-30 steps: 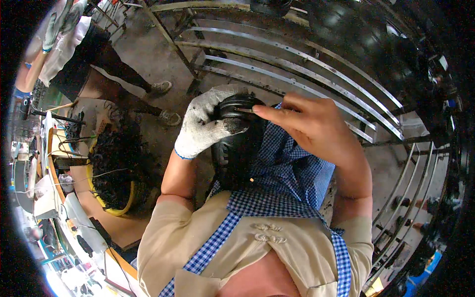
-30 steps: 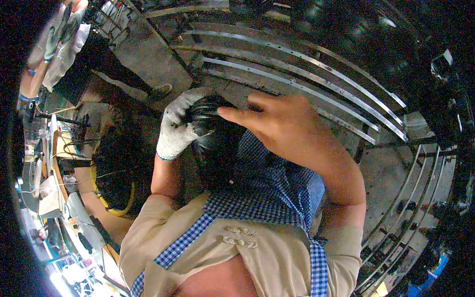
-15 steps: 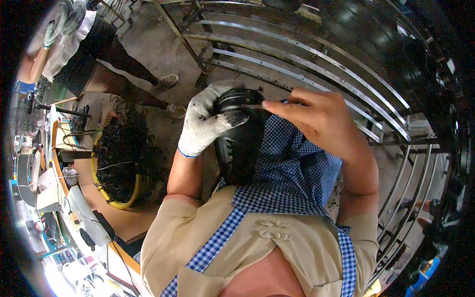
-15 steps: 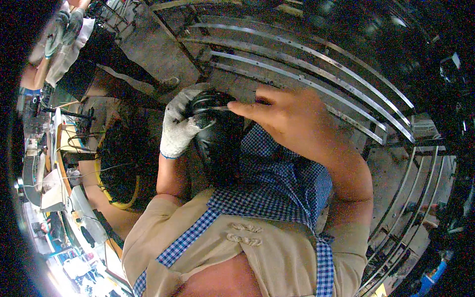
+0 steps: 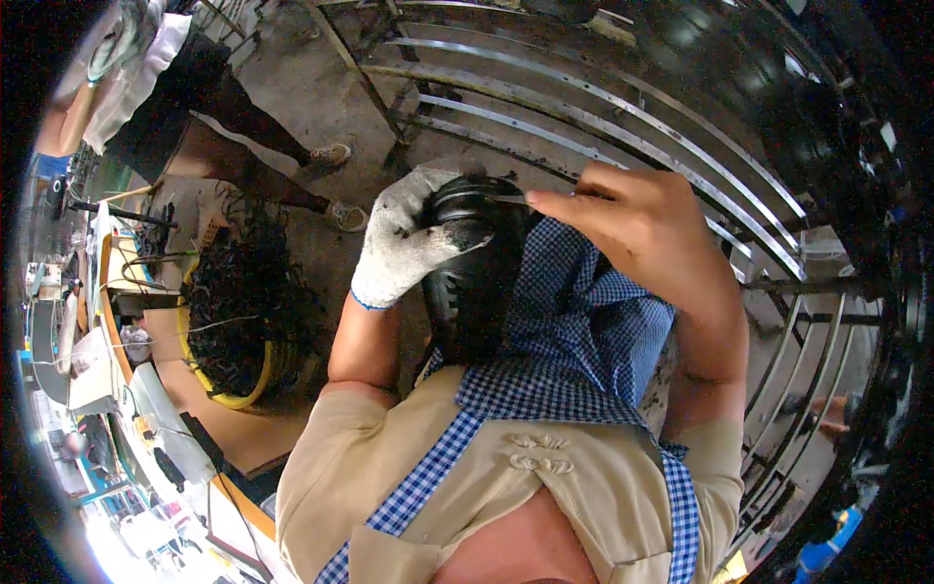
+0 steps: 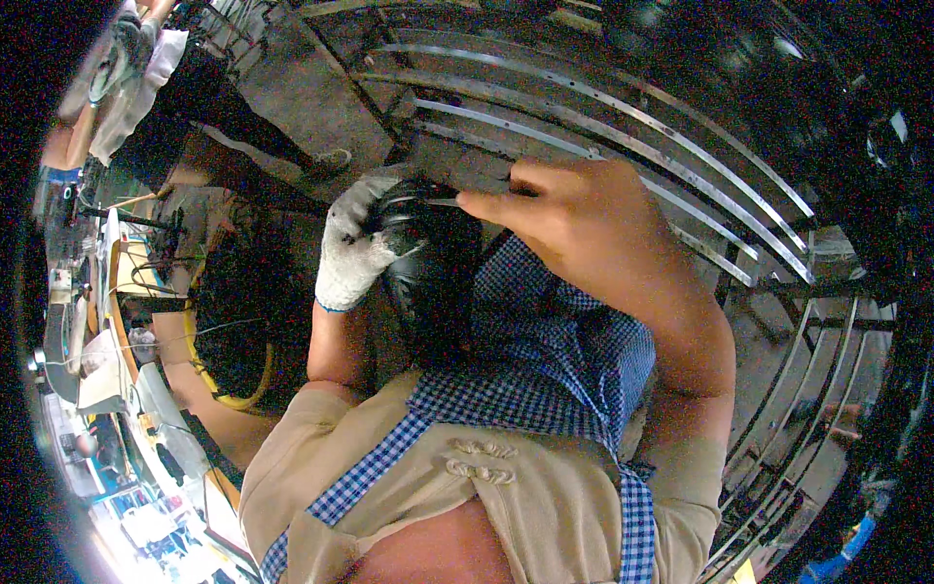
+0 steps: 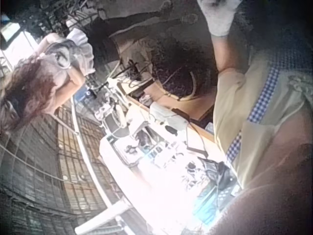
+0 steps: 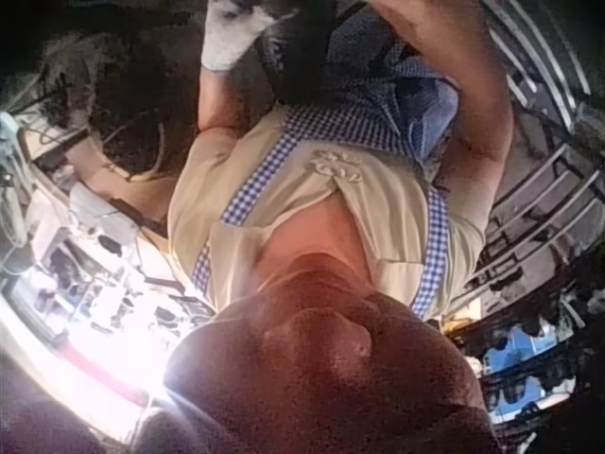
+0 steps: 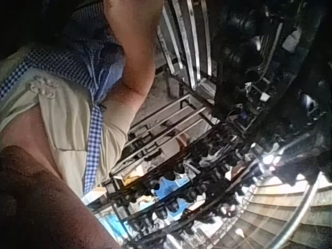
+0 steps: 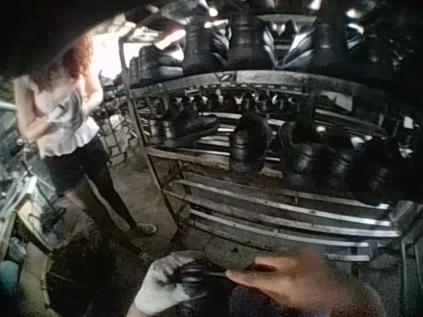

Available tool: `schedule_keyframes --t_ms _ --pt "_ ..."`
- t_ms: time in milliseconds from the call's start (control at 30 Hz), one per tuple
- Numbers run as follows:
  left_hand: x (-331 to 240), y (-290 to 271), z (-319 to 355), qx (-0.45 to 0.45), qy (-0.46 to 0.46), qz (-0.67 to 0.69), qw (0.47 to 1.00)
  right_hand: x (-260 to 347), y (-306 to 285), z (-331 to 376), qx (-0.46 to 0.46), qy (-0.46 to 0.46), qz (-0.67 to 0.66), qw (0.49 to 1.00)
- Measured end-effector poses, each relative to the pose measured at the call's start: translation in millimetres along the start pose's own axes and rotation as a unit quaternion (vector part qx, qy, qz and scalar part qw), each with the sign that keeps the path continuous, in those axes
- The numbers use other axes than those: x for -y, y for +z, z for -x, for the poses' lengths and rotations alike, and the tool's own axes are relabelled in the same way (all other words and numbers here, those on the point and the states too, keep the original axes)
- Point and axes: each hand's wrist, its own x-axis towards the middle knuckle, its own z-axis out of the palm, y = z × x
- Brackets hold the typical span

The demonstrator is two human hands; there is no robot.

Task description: The person uses a small metal tool to scrape and clean the soles and edges of black shoes. They pick up shoes from a metal rack, perform the cleaning action, and place the shoes back on the rack. The process is repeated for multiple shoes throughout the video.

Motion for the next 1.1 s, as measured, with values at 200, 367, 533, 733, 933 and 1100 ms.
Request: schedule_keyframes --t_ms 200,367,533,733,933,1100 --pt "-4 5 -1 -0.019 -0.025 0.08 0.996 -4 21 -6 -0.066 0.026 -0.066 0.995" --pt "17 -20 2 -0.053 0.021 0.056 0.997 -20 49 26 -0.042 0.188 -0.255 0.948" --pt "38 -45 -17 -0.274 -0.035 0.358 0.892 -32 124 81 0.013 0.173 -0.275 0.946" --pt "62 -50 -30 -0.363 -0.126 0.41 0.827 -1 126 72 -0.069 0.269 -0.309 0.91" --pt "70 -67 -20 -0.306 -0.11 0.23 0.917 -40 119 66 -0.105 0.381 -0.643 0.656" --pt "84 -83 -14 -0.33 -0.156 0.217 0.905 -24 120 36 -0.144 0.496 -0.63 0.58"
